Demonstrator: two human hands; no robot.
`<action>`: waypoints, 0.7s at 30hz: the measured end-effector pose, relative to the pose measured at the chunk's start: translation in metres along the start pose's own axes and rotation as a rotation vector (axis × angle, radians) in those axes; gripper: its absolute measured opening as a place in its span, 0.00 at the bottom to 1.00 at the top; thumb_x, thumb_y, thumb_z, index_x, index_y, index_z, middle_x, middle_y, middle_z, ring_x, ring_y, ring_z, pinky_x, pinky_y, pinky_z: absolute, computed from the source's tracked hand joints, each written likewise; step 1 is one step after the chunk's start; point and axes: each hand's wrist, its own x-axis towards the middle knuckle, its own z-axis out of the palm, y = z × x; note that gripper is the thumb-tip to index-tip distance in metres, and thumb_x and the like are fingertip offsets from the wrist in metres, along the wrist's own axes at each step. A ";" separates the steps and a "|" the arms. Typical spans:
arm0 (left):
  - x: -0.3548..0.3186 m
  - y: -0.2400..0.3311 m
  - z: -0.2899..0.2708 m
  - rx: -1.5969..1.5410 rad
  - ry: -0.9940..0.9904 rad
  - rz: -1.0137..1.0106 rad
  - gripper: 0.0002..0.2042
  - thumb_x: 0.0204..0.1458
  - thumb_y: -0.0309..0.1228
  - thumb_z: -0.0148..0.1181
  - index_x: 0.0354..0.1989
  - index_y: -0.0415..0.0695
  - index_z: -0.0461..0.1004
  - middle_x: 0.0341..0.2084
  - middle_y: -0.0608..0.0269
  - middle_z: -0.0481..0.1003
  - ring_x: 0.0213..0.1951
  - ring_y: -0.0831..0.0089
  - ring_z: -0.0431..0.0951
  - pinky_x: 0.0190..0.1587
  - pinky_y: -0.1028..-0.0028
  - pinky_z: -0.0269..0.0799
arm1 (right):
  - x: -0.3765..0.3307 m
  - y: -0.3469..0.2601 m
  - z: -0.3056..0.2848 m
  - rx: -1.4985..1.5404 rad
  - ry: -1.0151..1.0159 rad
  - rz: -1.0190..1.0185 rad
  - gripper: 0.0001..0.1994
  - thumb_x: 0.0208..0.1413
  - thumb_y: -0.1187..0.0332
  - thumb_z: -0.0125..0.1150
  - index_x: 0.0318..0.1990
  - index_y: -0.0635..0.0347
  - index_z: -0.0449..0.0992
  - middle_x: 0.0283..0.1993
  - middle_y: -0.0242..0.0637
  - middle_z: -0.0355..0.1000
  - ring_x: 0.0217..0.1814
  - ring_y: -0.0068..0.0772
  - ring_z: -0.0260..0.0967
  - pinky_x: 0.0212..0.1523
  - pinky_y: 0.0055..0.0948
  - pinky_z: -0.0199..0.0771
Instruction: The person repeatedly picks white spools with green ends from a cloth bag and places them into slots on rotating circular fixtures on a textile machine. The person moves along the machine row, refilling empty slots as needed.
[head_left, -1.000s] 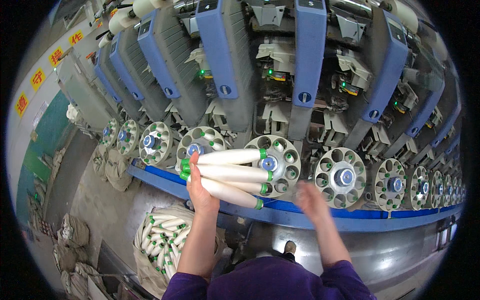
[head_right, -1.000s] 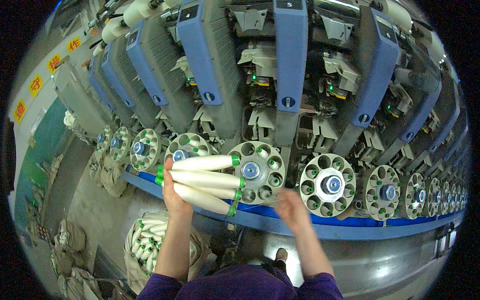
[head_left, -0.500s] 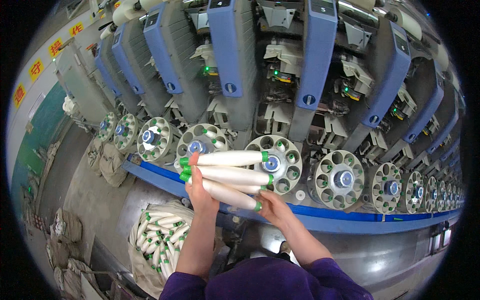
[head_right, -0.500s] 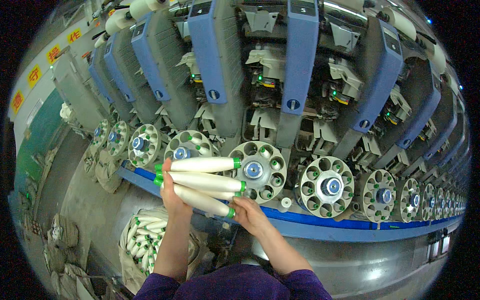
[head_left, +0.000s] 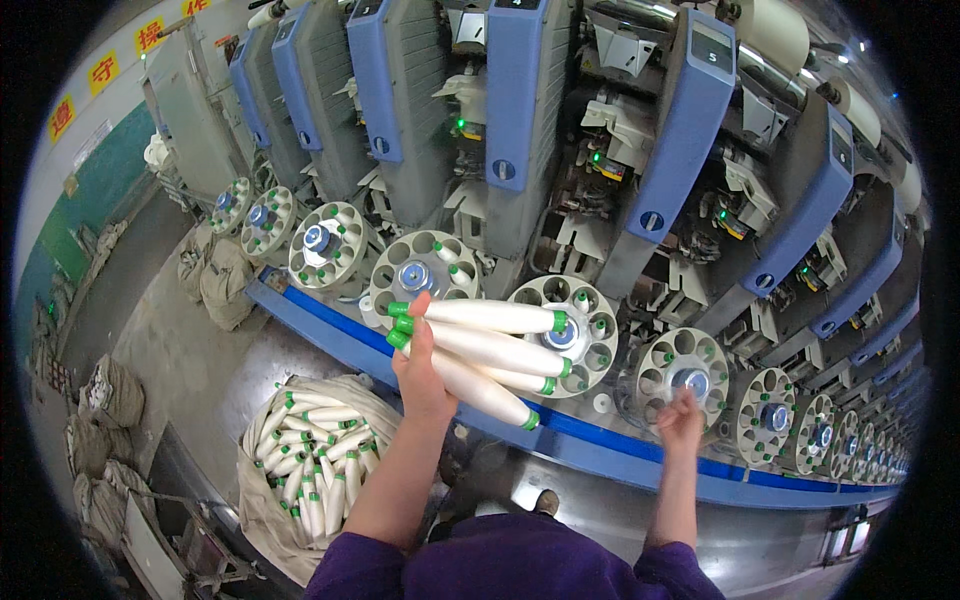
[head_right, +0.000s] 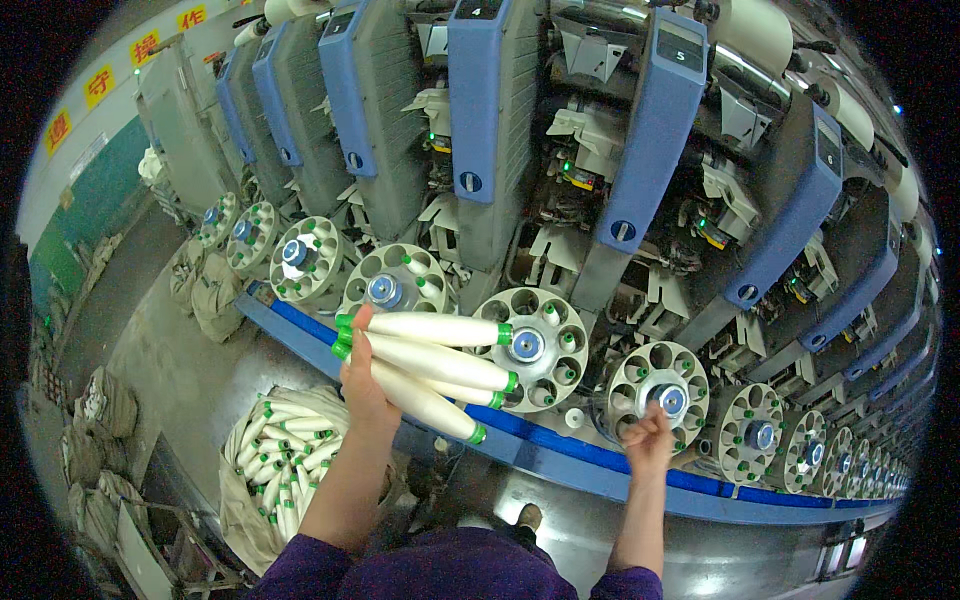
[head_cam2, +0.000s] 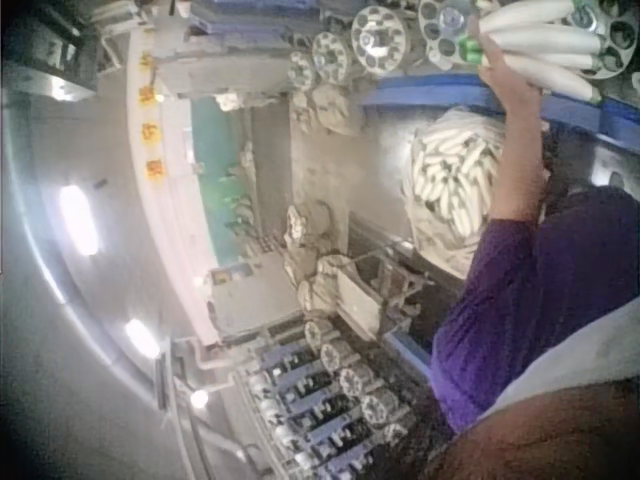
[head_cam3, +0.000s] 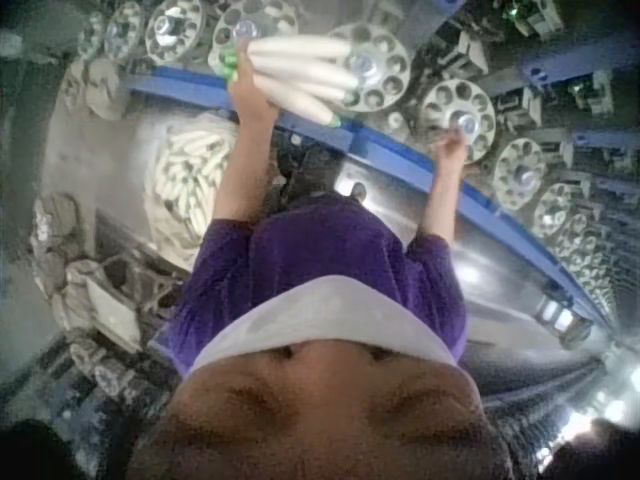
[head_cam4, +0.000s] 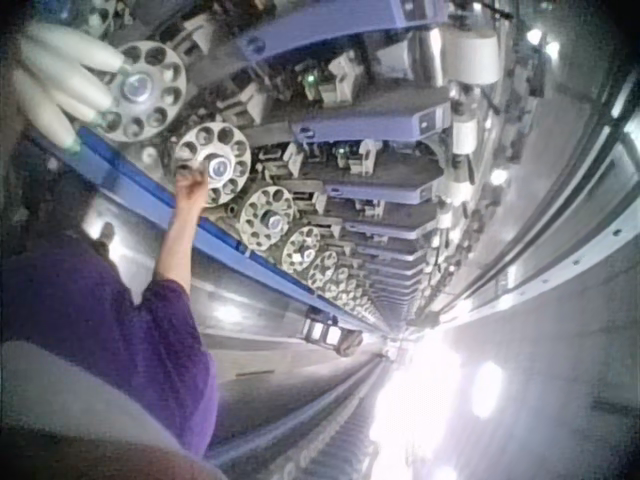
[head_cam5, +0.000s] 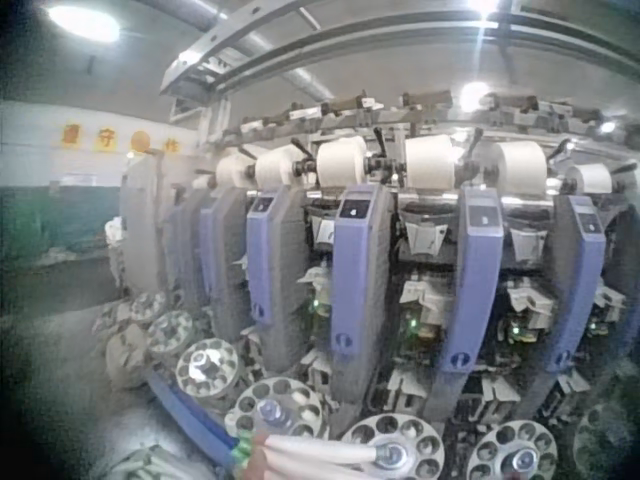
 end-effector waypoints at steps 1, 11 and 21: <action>-0.001 0.000 0.001 0.013 0.006 0.008 0.18 0.60 0.33 0.43 0.57 0.42 0.61 0.50 0.57 0.66 0.50 0.67 0.68 0.53 0.66 0.65 | 0.004 -0.006 -0.002 0.061 0.213 -0.144 0.09 0.60 0.61 0.48 0.28 0.48 0.66 0.16 0.17 0.59 0.14 0.12 0.54 0.17 0.17 0.60; -0.001 -0.005 0.011 -0.075 -0.059 0.088 0.19 0.60 0.34 0.43 0.58 0.42 0.60 0.47 0.55 0.68 0.46 0.67 0.71 0.50 0.66 0.68 | -0.013 0.087 -0.005 -0.462 -0.414 0.387 0.12 0.56 0.55 0.52 0.29 0.52 0.68 0.18 0.23 0.59 0.16 0.18 0.55 0.16 0.22 0.56; -0.004 -0.021 0.008 0.052 0.009 -0.049 0.19 0.59 0.33 0.46 0.58 0.42 0.61 0.49 0.57 0.67 0.49 0.68 0.69 0.52 0.66 0.65 | 0.024 -0.008 0.026 -0.450 -0.045 -0.265 0.14 0.54 0.58 0.56 0.43 0.54 0.70 0.28 0.27 0.67 0.18 0.14 0.55 0.16 0.11 0.54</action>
